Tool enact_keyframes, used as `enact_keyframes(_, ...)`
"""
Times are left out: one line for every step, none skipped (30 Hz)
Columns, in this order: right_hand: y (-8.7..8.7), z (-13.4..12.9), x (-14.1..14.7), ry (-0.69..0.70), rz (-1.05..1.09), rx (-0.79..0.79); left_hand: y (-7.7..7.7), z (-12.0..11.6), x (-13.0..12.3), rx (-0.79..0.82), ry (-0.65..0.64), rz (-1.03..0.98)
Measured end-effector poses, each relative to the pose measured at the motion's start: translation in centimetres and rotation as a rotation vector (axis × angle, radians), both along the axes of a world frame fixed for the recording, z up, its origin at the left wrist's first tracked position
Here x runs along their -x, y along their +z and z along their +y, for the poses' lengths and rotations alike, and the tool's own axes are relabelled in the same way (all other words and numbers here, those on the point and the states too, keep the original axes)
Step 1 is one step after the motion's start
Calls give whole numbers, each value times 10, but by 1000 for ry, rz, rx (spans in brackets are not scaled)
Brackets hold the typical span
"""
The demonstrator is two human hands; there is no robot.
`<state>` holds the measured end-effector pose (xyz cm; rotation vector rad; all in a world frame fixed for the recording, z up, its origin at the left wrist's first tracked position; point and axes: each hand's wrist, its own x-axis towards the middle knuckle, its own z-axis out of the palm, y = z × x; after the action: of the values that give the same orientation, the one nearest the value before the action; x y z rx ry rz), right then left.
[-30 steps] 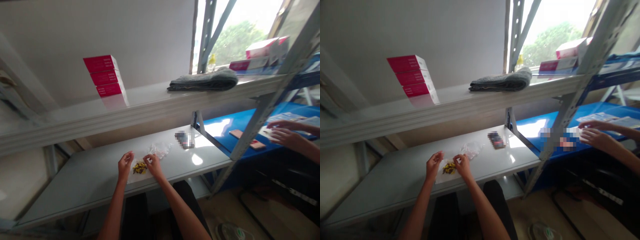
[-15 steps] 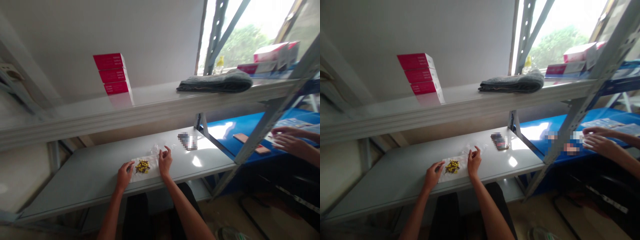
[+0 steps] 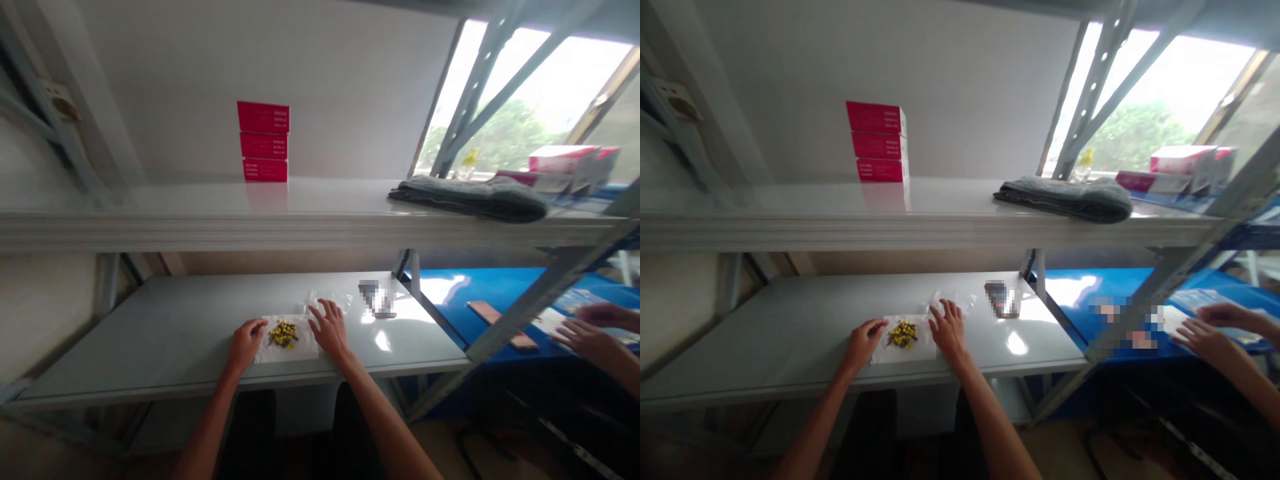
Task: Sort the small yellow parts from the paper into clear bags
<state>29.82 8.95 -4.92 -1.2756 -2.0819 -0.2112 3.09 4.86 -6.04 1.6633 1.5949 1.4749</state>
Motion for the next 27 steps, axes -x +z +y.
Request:
enact_keyframes(-3, 4, -2, 4, -37, 13, -1, 0, 0, -6, -5, 6)
enact_keyframes(-7, 9, -5, -11, -56, 33, -1, 1, 1, -10, -9, 9)
enact_keyframes(-12, 14, -8, -40, -64, 56, -2, 1, 1, -12, -13, 7)
enact_keyframes(-16, 19, -12, -79, -63, 77, -2, 1, 1, -13, -11, 3)
enact_keyframes(-20, 23, -15, -120, -55, 91, -2, 1, 1, -13, -6, 0)
enact_keyframes(-23, 25, -17, -158, -45, 97, -1, 1, 1, -14, 2, 2)
enact_keyframes(-24, 26, -18, -191, -36, 97, -1, 1, 1, -16, 10, 11)
enact_keyframes(-25, 25, -18, -213, -31, 89, -1, 1, 1, -22, 19, 27)
enact_keyframes(-24, 23, -17, -223, -34, 77, -1, 1, 1, -30, 26, 48)
enact_keyframes(-22, 20, -16, -223, -43, 61, -1, 2, 1, -38, 29, 70)
enact_keyframes(-20, 17, -14, -217, -56, 43, -2, 2, 2, -45, 29, 88)
enact_keyframes(-17, 13, -13, -204, -69, 25, -3, 2, 2, -52, 28, 101)
enact_keyframes(-14, 10, -12, -189, -77, 9, -3, 2, 2, -58, 25, 111)
enact_keyframes(-12, 7, -11, -179, -78, -4, -3, 1, 2, -64, 20, 119)
enact_keyframes(-9, 5, -11, -174, -71, -15, -3, 1, 2, -72, 19, 125)
enact_keyframes(-7, 3, -10, -173, -58, -24, -3, -1, 3, -84, 27, 131)
enact_keyframes(-6, 2, -11, -175, -43, -34, -2, -2, 3, -98, 48, 135)
enact_keyframes(-5, 2, -11, -179, -27, -47, -2, -4, 4, -111, 89, 139)
enact_keyframes(-4, 2, -12, -183, -9, -61, -1, -5, 5, -116, 151, 141)
enact_keyframes(-4, 2, -13, -184, 6, -74, -1, -7, 6, -107, 230, 141)
enact_keyframes(-4, 3, -14, -182, 16, -81, 0, -9, 8, -82, 316, 141)
enact_keyframes(-5, 3, -15, -176, 18, -78, 0, -10, 9, -44, 396, 140)
enact_keyframes(-6, 4, -16, -168, 12, -63, 1, -11, 10, -1, 458, 141)
enact_keyframes(-7, 5, -18, -162, -1, -35, 1, -11, 10, 38, 497, 142)
enact_keyframes(-8, 5, -19, -158, -17, 0, 2, -11, 11, 67, 513, 144)
enact_keyframes(-9, 6, -19, -159, -31, 34, 2, -11, 11, 84, 515, 146)
enact_keyframes(-10, 6, -19, -163, -39, 62, 3, -10, 11, 93, 508, 148)
